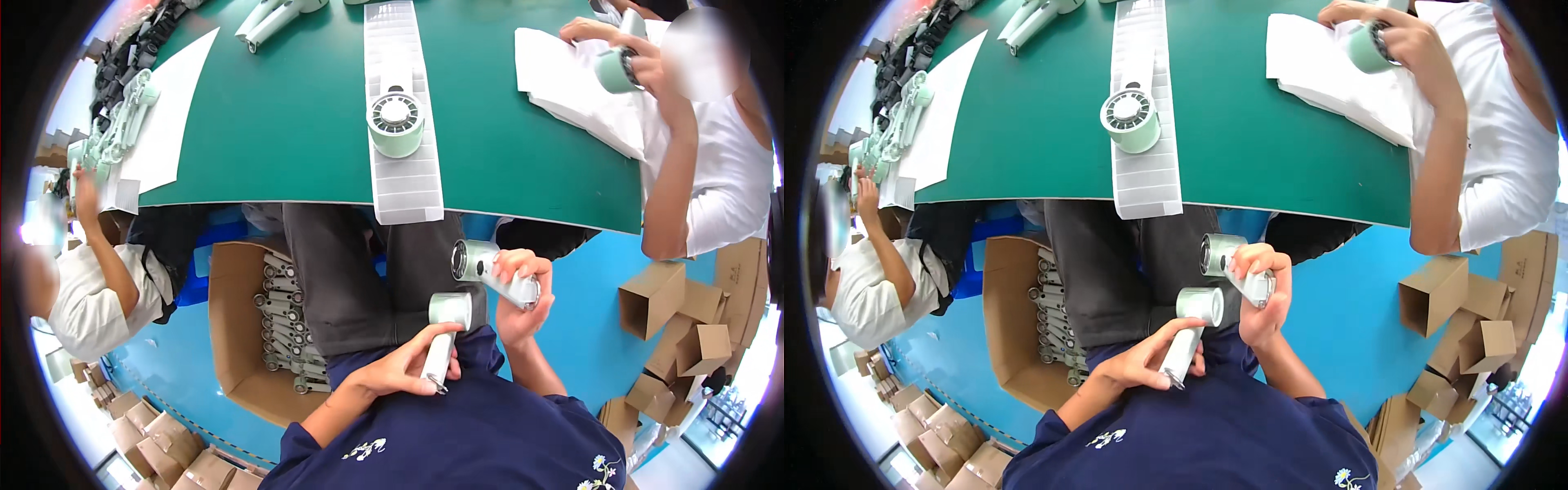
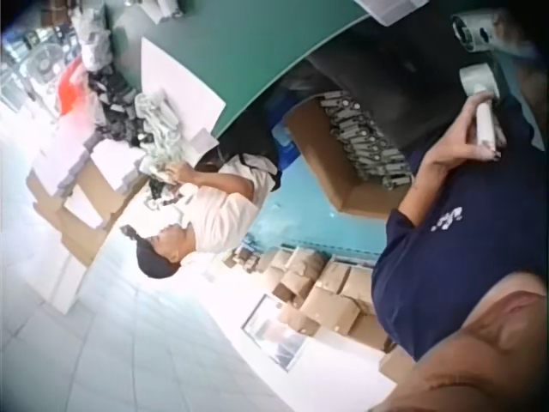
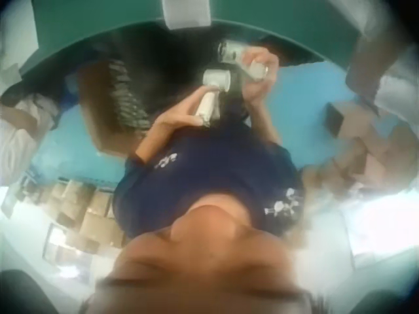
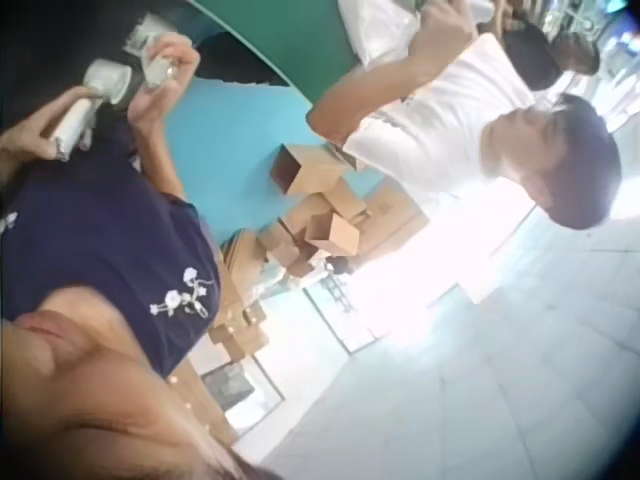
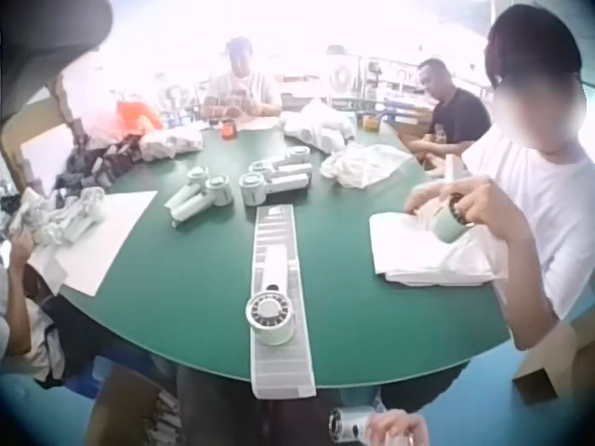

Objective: Assembling handheld electronic fans by attaching components at a factory workbench.

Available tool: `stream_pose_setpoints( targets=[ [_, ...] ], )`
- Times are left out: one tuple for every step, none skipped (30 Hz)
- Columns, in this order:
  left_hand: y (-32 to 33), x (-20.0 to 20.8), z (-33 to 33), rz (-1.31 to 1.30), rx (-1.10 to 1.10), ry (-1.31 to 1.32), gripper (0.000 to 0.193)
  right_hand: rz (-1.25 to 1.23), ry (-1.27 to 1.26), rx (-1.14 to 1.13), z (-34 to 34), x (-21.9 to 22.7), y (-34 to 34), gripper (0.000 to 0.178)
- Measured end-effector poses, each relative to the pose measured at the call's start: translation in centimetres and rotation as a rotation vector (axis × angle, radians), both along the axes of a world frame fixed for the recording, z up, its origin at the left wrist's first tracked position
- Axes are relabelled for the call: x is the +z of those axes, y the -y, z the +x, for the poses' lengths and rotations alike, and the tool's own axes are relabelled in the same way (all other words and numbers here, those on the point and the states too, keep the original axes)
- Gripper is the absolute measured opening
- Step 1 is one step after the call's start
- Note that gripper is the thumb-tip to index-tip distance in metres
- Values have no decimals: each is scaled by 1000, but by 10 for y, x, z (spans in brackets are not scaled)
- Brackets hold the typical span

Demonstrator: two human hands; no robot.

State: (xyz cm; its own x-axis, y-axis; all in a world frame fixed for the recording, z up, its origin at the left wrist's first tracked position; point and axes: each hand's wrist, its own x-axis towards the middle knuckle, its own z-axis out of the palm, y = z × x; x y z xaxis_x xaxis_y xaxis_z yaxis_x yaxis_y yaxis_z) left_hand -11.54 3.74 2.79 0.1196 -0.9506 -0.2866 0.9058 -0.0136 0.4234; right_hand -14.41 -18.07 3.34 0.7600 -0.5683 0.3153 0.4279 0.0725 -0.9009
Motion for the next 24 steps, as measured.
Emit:
stream_pose_setpoints(
  targets=[
    [-3, 3, 5, -59, -36, 20, 103, 5, -24, 17, 1, -2, 0, 57],
    [-5, 7, 10, -118, -68, 45, 107, 9, -42, 38, 5, -3, -1, 57],
    [-7, 12, 15, -54, -97, 71, 102, -32, 11, 67, 11, -4, -2, 56],
    [-6, 9, 16, -59, -94, 64, 102, -36, 4, 71, 15, -4, -3, 56],
    [-4, 6, 15, 91, -41, 55, 95, -59, -111, 87, 18, -3, -5, 59],
    [-1, 4, 14, 241, 9, 44, 88, -82, -226, 102, 21, -2, -7, 61],
    [3, 2, 14, 276, 87, -5, 80, -52, -211, 109, 28, -5, -12, 62],
    [2, 2, 16, 255, 89, -12, 80, 4, -186, 161, 30, -8, -14, 58],
    [3, 1, 17, 274, 93, 1, 80, 41, -226, 177, 31, -11, -16, 55],
    [5, 0, 19, 294, 97, 14, 79, 79, -266, 192, 32, -13, -17, 53],
    [7, 3, 22, 308, 83, 60, 79, 80, -219, 197, 34, -14, -20, 49],
    [9, 4, 24, 309, 76, 74, 80, 49, -216, 224, 34, -14, -18, 48],
    [8, 5, 24, 318, 68, 129, 79, 15, -244, 253, 31, -12, -17, 47],
    [8, 7, 26, 322, 56, 192, 79, -22, -264, 276, 32, -12, -15, 47],
    [8, 10, 27, 351, 81, 169, 79, -39, -204, 260, 36, -14, -19, 46],
    [7, 12, 27, 354, 80, 161, 79, 60, -214, 256, 35, -10, -27, 49],
    [7, 12, 30, 378, 75, 147, 81, 38, -200, 261, 33, -12, -27, 50],
    [7, 13, 31, 402, 69, 134, 83, 15, -185, 265, 30, -15, -27, 51],
    [7, 15, 31, 395, 28, 219, 78, 13, -182, 267, 27, -17, -25, 51],
    [8, 17, 32, 391, 30, 224, 78, -27, -226, 300, 23, -18, -22, 50],
    [10, 21, 34, 477, -58, 471, 73, -69, -268, 333, 22, -20, -20, 49],
    [11, 26, 37, 560, -145, 720, 70, -76, -262, 331, 23, -21, -18, 49],
    [14, 34, 38, 634, -118, 851, 59, -80, -242, 318, 25, -22, -19, 49],
    [15, 33, 37, 628, -115, 859, 59, -85, -221, 305, 26, -22, -19, 49]
  ],
)
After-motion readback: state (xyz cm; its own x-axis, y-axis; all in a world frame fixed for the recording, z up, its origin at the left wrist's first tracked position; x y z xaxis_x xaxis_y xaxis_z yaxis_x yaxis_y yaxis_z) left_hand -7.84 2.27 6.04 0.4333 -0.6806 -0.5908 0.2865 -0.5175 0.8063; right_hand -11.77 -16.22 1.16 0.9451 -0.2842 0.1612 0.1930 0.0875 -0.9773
